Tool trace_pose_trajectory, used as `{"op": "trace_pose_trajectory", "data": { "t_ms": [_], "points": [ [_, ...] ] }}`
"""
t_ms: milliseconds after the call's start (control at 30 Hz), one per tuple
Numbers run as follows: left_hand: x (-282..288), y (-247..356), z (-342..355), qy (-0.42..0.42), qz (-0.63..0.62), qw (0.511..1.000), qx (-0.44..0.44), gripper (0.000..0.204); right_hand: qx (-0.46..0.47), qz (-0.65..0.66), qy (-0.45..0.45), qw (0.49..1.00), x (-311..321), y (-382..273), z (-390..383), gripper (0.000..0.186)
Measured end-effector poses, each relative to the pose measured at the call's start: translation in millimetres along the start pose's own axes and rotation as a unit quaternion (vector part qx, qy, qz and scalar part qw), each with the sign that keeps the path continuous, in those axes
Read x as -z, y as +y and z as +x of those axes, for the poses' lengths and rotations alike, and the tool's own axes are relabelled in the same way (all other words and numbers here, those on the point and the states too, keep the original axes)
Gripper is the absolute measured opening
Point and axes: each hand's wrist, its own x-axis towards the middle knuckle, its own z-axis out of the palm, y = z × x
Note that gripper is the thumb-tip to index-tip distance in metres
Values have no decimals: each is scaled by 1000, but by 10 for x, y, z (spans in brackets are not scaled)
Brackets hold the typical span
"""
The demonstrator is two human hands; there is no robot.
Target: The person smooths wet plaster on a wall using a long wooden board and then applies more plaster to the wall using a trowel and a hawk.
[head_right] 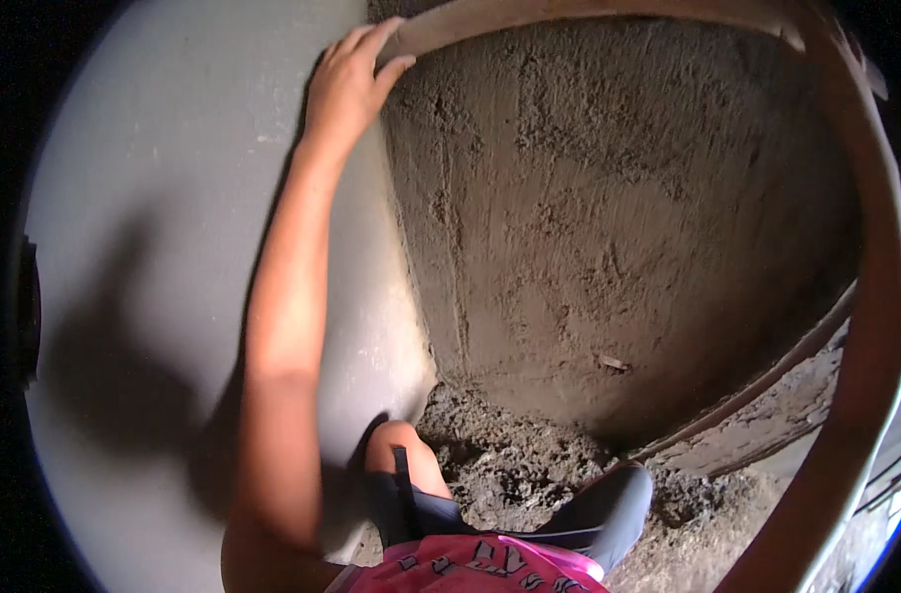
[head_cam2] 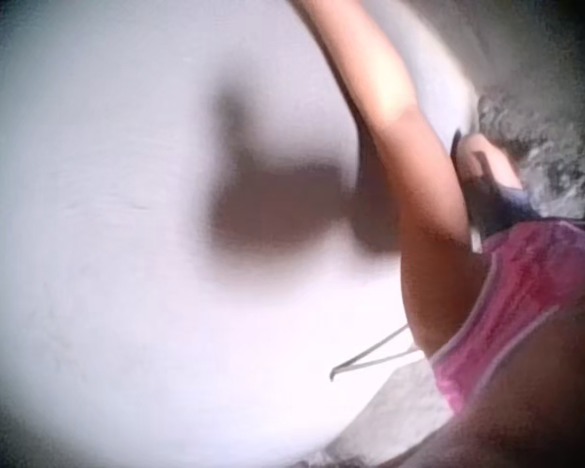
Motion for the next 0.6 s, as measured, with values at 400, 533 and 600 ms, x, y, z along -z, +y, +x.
{"op": "trace_pose_trajectory", "data": {
  "t_ms": [400,533,600],
  "points": [
    [72,505,-1107,-76,-19,995,58,46,24,-41,-67,997,204,-857,-1191,50],
    [82,388,-1162,-34,12,998,50,47,0,-29,-70,997,281,-895,-1141,44],
    [41,412,-690,28,2,999,32,45,-22,-120,6,992,-15,-402,-1046,43]
  ]
}}
